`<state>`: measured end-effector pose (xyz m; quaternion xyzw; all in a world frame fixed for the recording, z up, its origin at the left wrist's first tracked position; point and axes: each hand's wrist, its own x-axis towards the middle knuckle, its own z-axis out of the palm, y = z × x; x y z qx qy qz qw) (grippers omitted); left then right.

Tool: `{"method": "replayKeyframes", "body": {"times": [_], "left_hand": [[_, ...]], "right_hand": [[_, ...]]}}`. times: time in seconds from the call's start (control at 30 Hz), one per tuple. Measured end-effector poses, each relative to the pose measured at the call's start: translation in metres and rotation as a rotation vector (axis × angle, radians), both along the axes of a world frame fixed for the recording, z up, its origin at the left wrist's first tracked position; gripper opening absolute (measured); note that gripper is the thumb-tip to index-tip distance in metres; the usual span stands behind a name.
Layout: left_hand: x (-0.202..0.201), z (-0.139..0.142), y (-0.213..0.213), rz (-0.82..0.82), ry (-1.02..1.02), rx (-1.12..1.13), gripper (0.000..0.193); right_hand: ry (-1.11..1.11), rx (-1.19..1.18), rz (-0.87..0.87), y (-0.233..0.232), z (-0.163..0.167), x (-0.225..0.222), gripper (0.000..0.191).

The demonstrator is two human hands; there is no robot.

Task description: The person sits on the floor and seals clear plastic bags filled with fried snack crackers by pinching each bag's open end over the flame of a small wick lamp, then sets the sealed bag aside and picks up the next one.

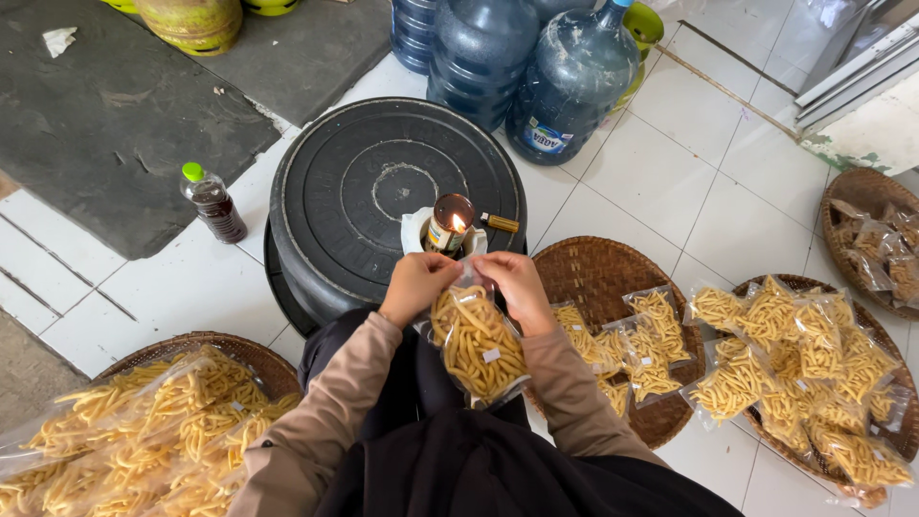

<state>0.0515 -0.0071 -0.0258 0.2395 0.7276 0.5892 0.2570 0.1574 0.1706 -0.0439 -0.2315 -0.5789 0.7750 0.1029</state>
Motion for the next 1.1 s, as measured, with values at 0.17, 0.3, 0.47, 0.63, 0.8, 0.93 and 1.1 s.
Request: {"method": "replayKeyframes", "body": {"times": [0.17,0.3,0.47,0.63,0.8,0.93,1.1], "left_hand": [[-0.026,-0.013,0.012,-0.010,-0.032,-0.067,0.027],[-0.037,-0.017,0.014,-0.050,-0.172,0.010,0.026],[-0.046,-0.018,0.011,-0.071,-0.249,0.022,0.026],[-0.050,-0.015,0.012,-0.065,-0.217,-0.052,0.026],[-0.049,-0.014,0.013,-0.026,-0.197,-0.084,0.026],[-0.049,-0.014,0.014,-0.026,-0.215,-0.030,0.027],[-0.048,-0.009,0.014,-0.018,-0.223,-0.041,0.024]], "right_hand": [[0.018,0.009,-0.086,0.005,-0.015,-0.023,0.013],[-0.021,0.007,-0.087,0.005,-0.015,-0.033,0.012],[-0.056,-0.032,-0.041,0.002,-0.014,-0.039,0.015],[-0.084,-0.023,-0.055,0.000,-0.013,-0.043,0.014],[-0.058,0.046,-0.075,-0.002,-0.009,-0.047,0.012],[-0.038,0.097,-0.061,-0.003,-0.005,-0.048,0.015],[-0.044,0.150,-0.061,-0.005,0.001,-0.049,0.016]]}}
